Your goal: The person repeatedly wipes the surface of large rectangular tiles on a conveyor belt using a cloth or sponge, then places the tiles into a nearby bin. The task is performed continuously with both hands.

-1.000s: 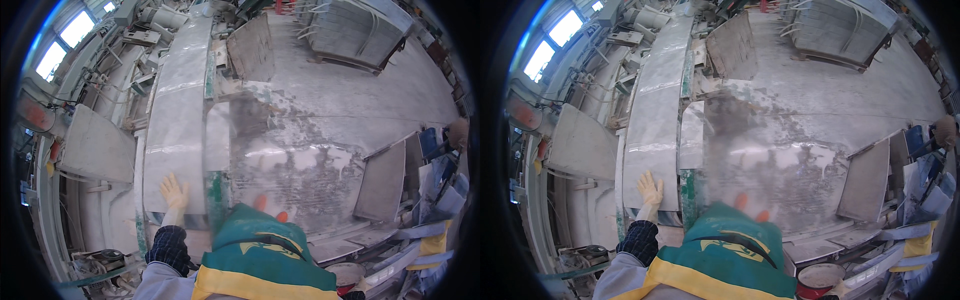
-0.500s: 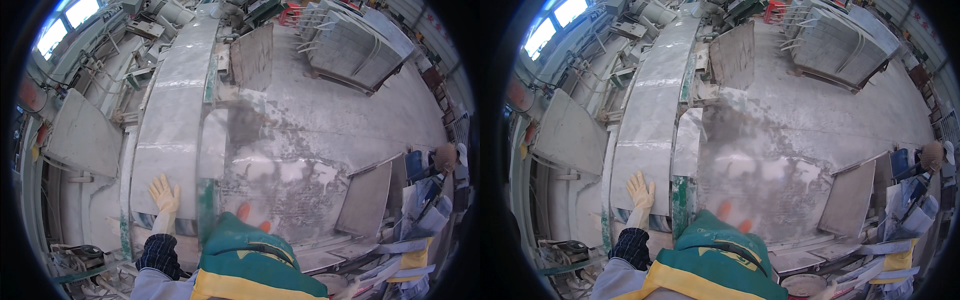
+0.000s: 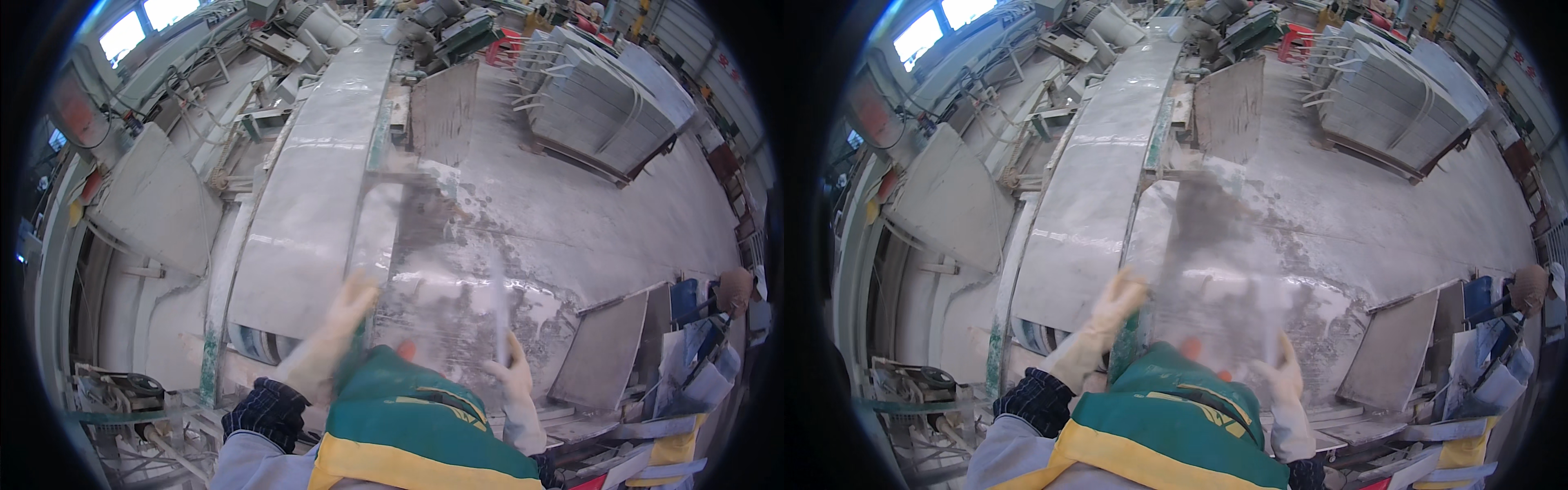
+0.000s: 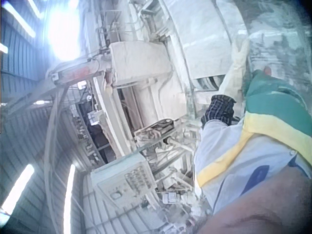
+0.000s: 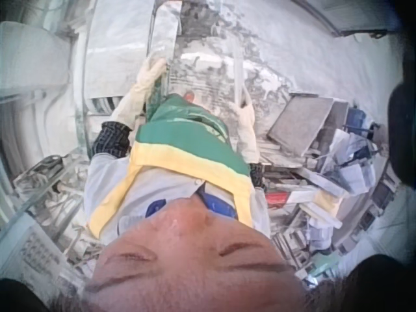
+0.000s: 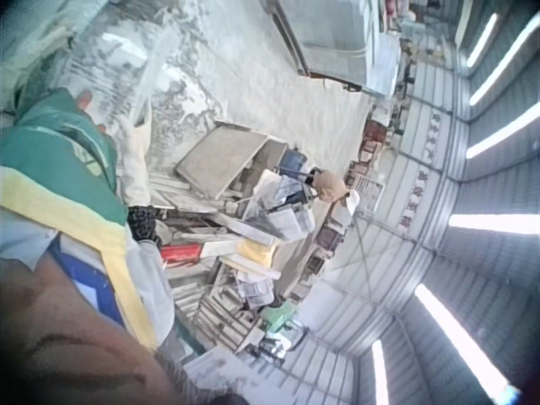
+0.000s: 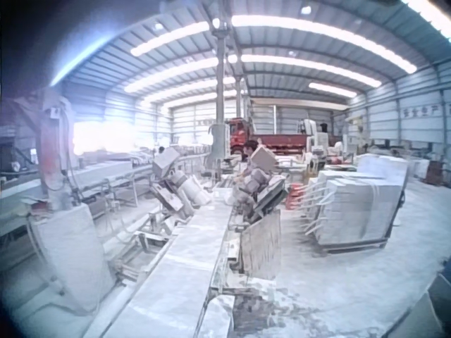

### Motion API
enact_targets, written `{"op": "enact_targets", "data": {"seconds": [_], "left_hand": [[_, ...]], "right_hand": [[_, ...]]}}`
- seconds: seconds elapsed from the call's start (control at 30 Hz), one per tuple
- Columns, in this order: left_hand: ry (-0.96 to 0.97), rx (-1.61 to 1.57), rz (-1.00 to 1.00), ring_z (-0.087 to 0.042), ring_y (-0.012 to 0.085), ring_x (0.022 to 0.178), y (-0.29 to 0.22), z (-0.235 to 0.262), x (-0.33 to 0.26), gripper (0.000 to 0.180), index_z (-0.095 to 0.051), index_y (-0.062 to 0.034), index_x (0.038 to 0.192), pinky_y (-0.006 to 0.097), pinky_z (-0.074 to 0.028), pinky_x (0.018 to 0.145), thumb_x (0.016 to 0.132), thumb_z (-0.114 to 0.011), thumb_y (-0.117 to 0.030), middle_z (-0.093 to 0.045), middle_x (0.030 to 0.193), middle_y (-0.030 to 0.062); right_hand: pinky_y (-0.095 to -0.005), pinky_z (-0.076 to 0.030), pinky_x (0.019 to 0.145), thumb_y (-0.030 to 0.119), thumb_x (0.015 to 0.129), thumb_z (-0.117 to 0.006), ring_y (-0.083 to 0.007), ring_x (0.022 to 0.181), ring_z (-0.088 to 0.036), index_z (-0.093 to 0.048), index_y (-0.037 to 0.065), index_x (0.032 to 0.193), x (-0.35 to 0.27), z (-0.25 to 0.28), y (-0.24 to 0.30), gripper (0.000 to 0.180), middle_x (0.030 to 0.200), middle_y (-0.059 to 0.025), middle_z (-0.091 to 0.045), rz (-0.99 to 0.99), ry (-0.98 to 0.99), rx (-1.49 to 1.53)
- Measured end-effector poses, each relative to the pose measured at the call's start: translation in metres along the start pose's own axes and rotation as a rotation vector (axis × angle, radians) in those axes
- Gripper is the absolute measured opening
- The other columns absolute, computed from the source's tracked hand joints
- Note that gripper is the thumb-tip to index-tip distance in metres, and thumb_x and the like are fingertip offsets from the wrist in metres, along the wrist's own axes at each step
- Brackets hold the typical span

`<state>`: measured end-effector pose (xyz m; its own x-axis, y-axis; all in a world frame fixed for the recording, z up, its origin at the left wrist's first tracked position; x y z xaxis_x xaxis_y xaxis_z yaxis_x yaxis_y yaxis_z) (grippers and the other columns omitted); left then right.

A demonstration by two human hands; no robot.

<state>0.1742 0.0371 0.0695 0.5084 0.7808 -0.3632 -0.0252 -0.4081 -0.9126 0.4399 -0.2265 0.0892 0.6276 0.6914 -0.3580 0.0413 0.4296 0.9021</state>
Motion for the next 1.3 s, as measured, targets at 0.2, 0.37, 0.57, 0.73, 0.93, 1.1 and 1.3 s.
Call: {"op": "enact_targets", "data": {"seconds": [0.2,0.37,0.57,0.73,0.93,1.1,1.3], "left_hand": [[-0.223,-0.561,0.212,-0.051,0.0302,0.128,0.004,-0.039,-0.058,0.052,-0.042,-0.0035,0.142,0.045,-0.041,0.109,0.099,-0.058,-0.029,-0.051,0.141,0.0141],[-0.359,-0.749,0.158,-0.053,0.0284,0.126,0.015,0.061,-0.088,0.050,-0.047,-0.0013,0.138,0.042,-0.043,0.108,0.098,-0.061,-0.028,-0.057,0.135,0.0127],[-0.555,-0.588,0.094,-0.054,0.0288,0.125,0.099,0.206,-0.147,0.057,-0.050,0.0002,0.138,0.035,-0.041,0.107,0.096,-0.060,-0.038,-0.058,0.136,0.0123],[-0.624,-0.599,0.201,-0.057,0.0260,0.119,0.178,0.269,-0.179,0.057,-0.049,-0.0013,0.140,0.031,-0.044,0.102,0.094,-0.063,-0.032,-0.059,0.133,0.0109],[-0.658,-0.384,0.215,-0.056,0.0203,0.090,0.224,0.300,-0.179,0.050,-0.058,-0.0063,0.123,0.032,-0.045,0.079,0.090,-0.066,-0.043,-0.061,0.108,0.0079],[-0.629,-0.494,0.334,-0.046,0.0172,0.046,0.238,0.289,-0.163,0.049,-0.069,-0.0125,0.091,0.034,-0.036,0.042,0.087,-0.064,-0.061,-0.058,0.065,0.0030],[-0.517,-0.858,0.464,-0.041,0.0190,0.041,0.275,0.282,-0.148,0.059,-0.068,-0.0133,0.083,0.034,-0.032,0.039,0.085,-0.059,-0.071,-0.055,0.058,0.0041]], "right_hand": [[-0.0459,-0.039,0.109,0.037,0.068,-0.082,-0.0405,0.130,-0.048,-0.053,0.010,0.138,-0.010,-0.154,0.151,0.081,0.140,-0.0245,-0.050,0.751,0.403,-0.758],[-0.0476,-0.035,0.112,0.033,0.078,-0.077,-0.0421,0.134,-0.043,-0.053,0.012,0.138,-0.012,-0.168,0.166,0.068,0.147,-0.0231,-0.043,0.863,0.525,-0.559],[-0.0405,-0.035,0.112,0.027,0.089,-0.067,-0.0319,0.134,-0.046,-0.054,0.008,0.139,0.032,-0.079,0.070,0.056,0.142,-0.0204,-0.051,0.249,0.341,-0.292],[-0.0370,-0.039,0.108,0.023,0.090,-0.065,-0.0288,0.127,-0.053,-0.057,0.008,0.136,0.035,-0.029,0.029,0.049,0.135,-0.0178,-0.057,0.131,0.151,-0.399],[-0.0368,-0.042,0.105,0.023,0.089,-0.063,-0.0311,0.126,-0.054,-0.057,0.000,0.133,0.030,-0.022,0.017,0.050,0.132,-0.0213,-0.060,0.054,0.103,-0.389],[-0.0360,-0.047,0.099,0.022,0.090,-0.062,-0.0310,0.125,-0.055,-0.057,0.001,0.134,0.029,-0.027,0.015,0.049,0.134,-0.0207,-0.058,0.081,0.122,-0.483],[-0.0364,-0.042,0.106,0.019,0.092,-0.062,-0.0285,0.124,-0.056,-0.057,0.002,0.135,0.030,-0.022,-0.002,0.046,0.133,-0.0187,-0.059,0.029,0.114,-0.448]]}}
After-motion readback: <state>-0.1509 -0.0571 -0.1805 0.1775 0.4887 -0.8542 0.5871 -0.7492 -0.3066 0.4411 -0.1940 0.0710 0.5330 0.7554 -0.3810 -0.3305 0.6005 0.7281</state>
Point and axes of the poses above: each hand's wrist, its own x-axis towards the middle knuckle, its own z-axis out of the back of the hand, y = z × x, the point moved 10 cm from there along x, towards the middle knuckle
